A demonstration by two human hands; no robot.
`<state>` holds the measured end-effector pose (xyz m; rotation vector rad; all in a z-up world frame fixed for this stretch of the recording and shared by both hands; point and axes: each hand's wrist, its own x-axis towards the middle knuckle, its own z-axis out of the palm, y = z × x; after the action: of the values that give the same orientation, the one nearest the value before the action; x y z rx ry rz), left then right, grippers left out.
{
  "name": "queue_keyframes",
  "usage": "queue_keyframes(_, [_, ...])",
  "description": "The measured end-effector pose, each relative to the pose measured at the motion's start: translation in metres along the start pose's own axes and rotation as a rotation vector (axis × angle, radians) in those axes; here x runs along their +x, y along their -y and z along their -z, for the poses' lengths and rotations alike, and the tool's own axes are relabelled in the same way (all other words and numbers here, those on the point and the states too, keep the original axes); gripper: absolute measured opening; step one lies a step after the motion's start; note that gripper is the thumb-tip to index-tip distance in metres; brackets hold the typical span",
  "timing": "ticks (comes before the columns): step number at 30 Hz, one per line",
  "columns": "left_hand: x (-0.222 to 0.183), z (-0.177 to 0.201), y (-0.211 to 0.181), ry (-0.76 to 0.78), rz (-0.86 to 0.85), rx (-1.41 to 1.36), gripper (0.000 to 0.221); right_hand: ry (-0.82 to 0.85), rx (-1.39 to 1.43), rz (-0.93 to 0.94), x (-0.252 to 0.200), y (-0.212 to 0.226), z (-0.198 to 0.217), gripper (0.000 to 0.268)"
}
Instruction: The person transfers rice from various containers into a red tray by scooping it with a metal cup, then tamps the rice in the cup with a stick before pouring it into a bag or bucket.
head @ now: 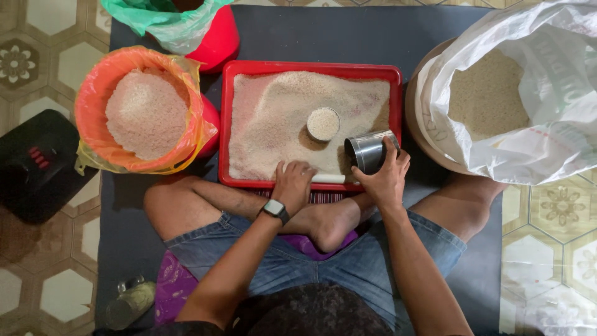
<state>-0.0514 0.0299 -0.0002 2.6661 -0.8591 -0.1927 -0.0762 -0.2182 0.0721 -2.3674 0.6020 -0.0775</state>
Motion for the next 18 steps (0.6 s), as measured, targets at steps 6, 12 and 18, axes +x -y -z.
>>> queue_keyframes(6, [0.060,0.036,0.001,-0.275,-0.050,0.110,0.059,0.001,-0.009,0.000,0.000,0.000,0.000,0.106])
queue_keyframes(12, [0.122,0.073,-0.008,0.050,0.132,0.024,0.105,0.024,0.018,-0.026,-0.002,0.006,0.004,0.105])
queue_keyframes(18, [0.143,0.030,0.010,0.097,0.247,-0.132,0.112,0.013,-0.003,-0.033,0.002,0.003,0.002,0.108])
